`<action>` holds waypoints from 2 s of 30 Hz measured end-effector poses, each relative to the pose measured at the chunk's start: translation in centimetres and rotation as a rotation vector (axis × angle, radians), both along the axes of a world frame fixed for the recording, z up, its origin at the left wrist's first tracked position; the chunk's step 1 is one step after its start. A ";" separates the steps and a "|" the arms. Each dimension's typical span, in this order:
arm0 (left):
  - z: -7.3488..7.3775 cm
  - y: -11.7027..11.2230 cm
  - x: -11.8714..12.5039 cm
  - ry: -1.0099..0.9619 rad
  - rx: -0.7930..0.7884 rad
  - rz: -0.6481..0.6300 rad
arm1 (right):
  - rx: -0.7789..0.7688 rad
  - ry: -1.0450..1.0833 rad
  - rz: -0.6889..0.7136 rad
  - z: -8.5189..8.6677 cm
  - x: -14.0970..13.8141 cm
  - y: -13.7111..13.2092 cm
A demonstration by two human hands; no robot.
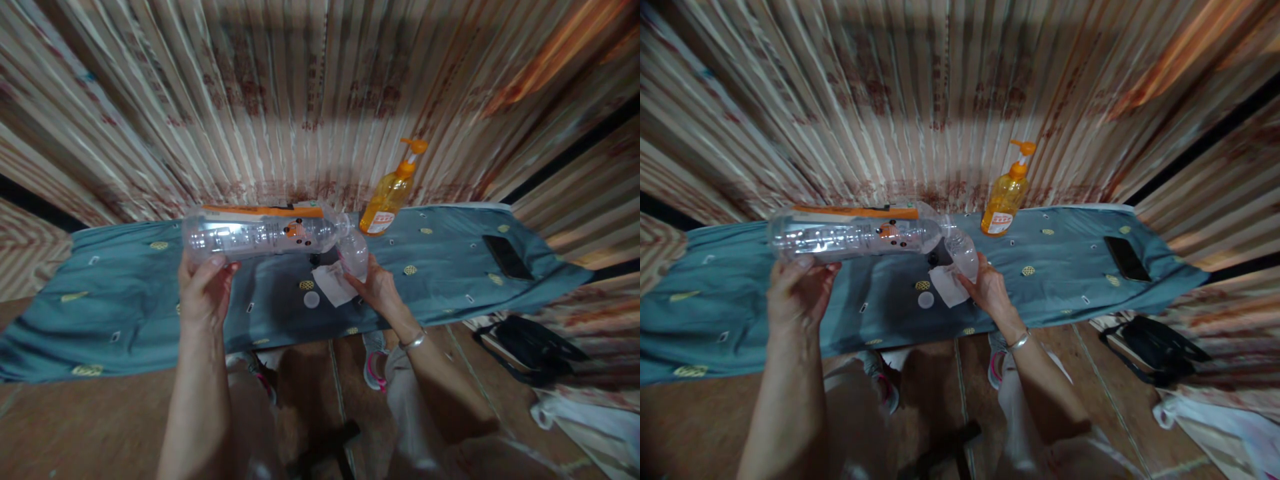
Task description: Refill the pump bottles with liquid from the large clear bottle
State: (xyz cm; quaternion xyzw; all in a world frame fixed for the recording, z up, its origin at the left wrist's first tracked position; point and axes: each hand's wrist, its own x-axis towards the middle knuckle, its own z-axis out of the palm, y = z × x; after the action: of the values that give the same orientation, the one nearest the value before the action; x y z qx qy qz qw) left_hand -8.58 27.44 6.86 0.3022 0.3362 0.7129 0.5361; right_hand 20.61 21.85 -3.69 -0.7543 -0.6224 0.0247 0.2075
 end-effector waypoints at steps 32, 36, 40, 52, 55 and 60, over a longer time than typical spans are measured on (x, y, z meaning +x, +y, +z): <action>-0.1 -0.1 0.0 0.004 0.013 -0.003 | 0.008 -0.011 -0.002 0.0 0.0 0.0; -0.2 -0.1 0.0 0.004 0.022 0.001 | 0.009 -0.016 -0.002 -0.2 0.1 0.0; -0.3 0.0 -0.1 0.015 0.056 -0.017 | 0.017 -0.017 0.003 -0.3 0.1 0.0; -0.3 0.0 -0.2 0.021 0.052 -0.024 | 0.008 -0.008 -0.011 -0.1 0.0 0.0; -0.3 0.0 -0.2 0.022 0.061 -0.035 | 0.028 -0.010 -0.001 -0.2 0.0 0.0; -0.6 0.1 -0.3 0.025 0.064 -0.017 | 0.028 -0.008 0.005 -0.3 0.1 0.0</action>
State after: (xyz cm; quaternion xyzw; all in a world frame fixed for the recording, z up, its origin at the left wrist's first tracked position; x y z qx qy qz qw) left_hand -8.84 27.54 6.22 0.3308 0.3172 0.7149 0.5280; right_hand 20.74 21.81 -3.96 -0.7499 -0.6254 0.0133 0.2154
